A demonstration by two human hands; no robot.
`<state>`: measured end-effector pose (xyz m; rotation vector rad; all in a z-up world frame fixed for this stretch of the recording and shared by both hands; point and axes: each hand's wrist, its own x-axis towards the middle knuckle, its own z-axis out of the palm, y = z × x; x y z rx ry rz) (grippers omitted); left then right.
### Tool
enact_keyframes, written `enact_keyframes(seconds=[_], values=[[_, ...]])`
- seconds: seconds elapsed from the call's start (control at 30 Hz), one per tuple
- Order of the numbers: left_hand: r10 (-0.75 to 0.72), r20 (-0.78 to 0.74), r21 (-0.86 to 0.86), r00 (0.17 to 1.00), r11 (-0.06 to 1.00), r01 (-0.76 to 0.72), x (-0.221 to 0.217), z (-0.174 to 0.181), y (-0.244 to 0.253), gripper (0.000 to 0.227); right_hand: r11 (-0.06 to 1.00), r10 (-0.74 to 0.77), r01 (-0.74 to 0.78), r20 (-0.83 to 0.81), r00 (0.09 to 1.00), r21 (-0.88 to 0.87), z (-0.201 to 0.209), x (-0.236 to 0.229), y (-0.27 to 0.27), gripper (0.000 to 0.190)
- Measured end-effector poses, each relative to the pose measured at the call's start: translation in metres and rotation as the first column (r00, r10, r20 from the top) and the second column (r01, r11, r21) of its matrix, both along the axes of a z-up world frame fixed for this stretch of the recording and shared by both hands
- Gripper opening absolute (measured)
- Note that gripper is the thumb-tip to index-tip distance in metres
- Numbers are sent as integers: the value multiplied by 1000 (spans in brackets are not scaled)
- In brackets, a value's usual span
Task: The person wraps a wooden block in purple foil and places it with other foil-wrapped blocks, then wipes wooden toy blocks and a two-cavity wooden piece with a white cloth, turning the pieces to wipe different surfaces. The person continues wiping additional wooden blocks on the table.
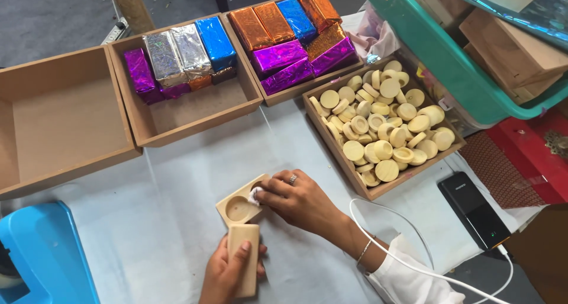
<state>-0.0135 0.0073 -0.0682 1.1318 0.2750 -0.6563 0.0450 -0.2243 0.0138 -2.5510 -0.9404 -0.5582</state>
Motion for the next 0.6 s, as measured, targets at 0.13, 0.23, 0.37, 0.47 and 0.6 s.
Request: enact_keyframes(seconds=[0.13,0.23,0.37,0.47,0.6], values=[[-154,175,279,972,955,101,-5,11,-7,44,994,-81,72,115,990,79,0,-1,1,25],[-265,256,517,930,850,100,-7,21,-8,43,992,-98,82,182,978,96,-3,-2,2,28],[-402,608,681,685,707,-190,-11,13,-2,55,965,-208,172,176,962,198,-10,-6,5,33],[-427,562,699,708,703,-132,-10,14,-2,57,946,-246,208,131,960,248,-10,-12,10,34],[-427,670,662,607,713,-230,-10,2,1,55,916,-273,255,15,962,308,-14,-18,21,29]])
